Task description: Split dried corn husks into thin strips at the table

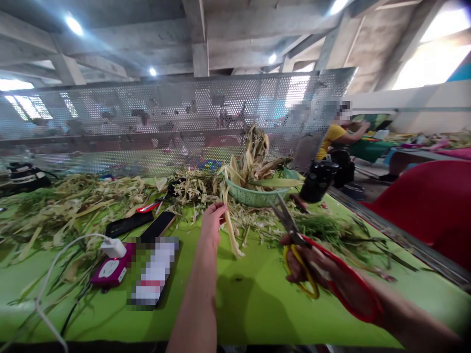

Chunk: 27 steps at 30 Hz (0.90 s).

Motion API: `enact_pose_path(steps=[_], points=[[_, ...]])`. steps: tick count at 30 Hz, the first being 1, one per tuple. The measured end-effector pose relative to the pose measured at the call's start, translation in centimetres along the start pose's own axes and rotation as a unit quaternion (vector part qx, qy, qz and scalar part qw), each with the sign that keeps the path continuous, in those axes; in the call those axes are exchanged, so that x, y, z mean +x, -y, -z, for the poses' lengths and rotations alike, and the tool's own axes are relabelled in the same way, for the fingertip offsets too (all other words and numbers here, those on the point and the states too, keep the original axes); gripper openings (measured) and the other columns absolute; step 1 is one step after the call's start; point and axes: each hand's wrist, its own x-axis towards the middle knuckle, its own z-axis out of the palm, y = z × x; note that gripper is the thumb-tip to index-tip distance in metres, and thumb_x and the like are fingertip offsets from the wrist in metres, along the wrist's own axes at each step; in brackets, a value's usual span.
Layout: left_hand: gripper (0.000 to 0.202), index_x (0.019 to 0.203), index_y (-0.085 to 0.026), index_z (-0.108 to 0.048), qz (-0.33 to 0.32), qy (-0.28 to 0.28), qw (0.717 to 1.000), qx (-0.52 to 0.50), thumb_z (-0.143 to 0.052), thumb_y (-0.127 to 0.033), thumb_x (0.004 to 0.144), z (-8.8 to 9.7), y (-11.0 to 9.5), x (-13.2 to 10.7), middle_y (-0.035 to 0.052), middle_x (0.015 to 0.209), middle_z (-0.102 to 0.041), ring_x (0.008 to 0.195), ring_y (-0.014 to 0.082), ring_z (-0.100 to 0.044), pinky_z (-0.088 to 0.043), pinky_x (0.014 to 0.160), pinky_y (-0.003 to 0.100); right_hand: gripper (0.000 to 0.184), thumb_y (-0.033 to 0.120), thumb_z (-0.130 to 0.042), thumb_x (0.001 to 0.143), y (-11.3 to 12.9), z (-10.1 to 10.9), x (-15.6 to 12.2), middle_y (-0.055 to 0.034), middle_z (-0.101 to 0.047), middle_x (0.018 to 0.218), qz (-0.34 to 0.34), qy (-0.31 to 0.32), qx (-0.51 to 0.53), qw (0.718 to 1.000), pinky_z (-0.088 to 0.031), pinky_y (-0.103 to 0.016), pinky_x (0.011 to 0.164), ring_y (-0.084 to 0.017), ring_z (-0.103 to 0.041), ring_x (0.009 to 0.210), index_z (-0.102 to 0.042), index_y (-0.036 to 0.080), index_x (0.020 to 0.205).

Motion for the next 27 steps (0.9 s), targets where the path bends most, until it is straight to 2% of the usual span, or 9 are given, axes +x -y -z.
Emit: enact_pose_path(steps=[3,7,11,22,27], points=[[0.030,0.080,-0.016,-0.068,-0.004,0.003,1.000,0.005,-0.078,-0.031,0.057,0.0,0.1,0.2,0.0003,0.073,-0.062,0.062,0.0088,-0.053,-0.041,0.061,0.023,0.044,0.052,-0.044,0.092,0.2,-1.9,0.8,-0.0052,-0.056,0.086,-0.044,0.113,0.054,0.991,-0.045,-0.044,0.086,-0.021,-0.057,0.082,-0.050,0.029,0.129],[0.028,0.081,-0.016,-0.067,-0.012,0.006,1.000,0.013,-0.077,-0.031,0.060,-0.1,0.0,0.0,0.0004,0.074,-0.062,0.063,0.0091,-0.053,-0.042,0.063,0.024,0.043,0.051,-0.040,0.095,-0.3,-3.4,2.3,-0.0016,-0.052,0.081,-0.052,0.137,0.054,0.988,-0.045,-0.035,0.074,-0.016,-0.052,0.072,-0.050,0.025,0.127],[0.027,0.080,-0.016,-0.065,-0.023,0.007,1.000,0.020,-0.076,-0.028,0.060,-0.4,-0.3,-0.3,0.0001,0.075,-0.061,0.064,0.0093,-0.053,-0.042,0.064,0.024,0.043,0.052,-0.040,0.095,-0.5,-4.1,3.6,0.0005,-0.050,0.076,-0.039,0.138,0.027,0.989,-0.042,-0.029,0.067,-0.014,-0.048,0.067,-0.052,0.023,0.123],[0.027,0.076,-0.016,-0.064,-0.041,0.004,0.998,0.055,-0.077,-0.032,0.058,-0.6,-0.1,-0.4,-0.0007,0.072,-0.058,0.063,0.0093,-0.051,-0.039,0.062,0.024,0.045,0.056,-0.041,0.093,-1.2,-4.8,5.4,0.0018,-0.050,0.072,-0.023,0.106,0.025,0.994,-0.041,-0.026,0.059,-0.012,-0.048,0.062,-0.053,0.021,0.120],[0.027,0.078,-0.017,-0.065,-0.033,0.034,0.998,0.052,-0.078,-0.033,0.061,-0.6,0.3,-0.4,-0.0005,0.074,-0.059,0.066,0.0099,-0.053,-0.040,0.065,0.024,0.046,0.059,-0.044,0.091,-1.1,-5.2,6.2,0.0030,-0.049,0.068,-0.039,0.080,0.061,0.994,-0.039,-0.023,0.055,-0.011,-0.046,0.059,-0.056,0.022,0.115]])
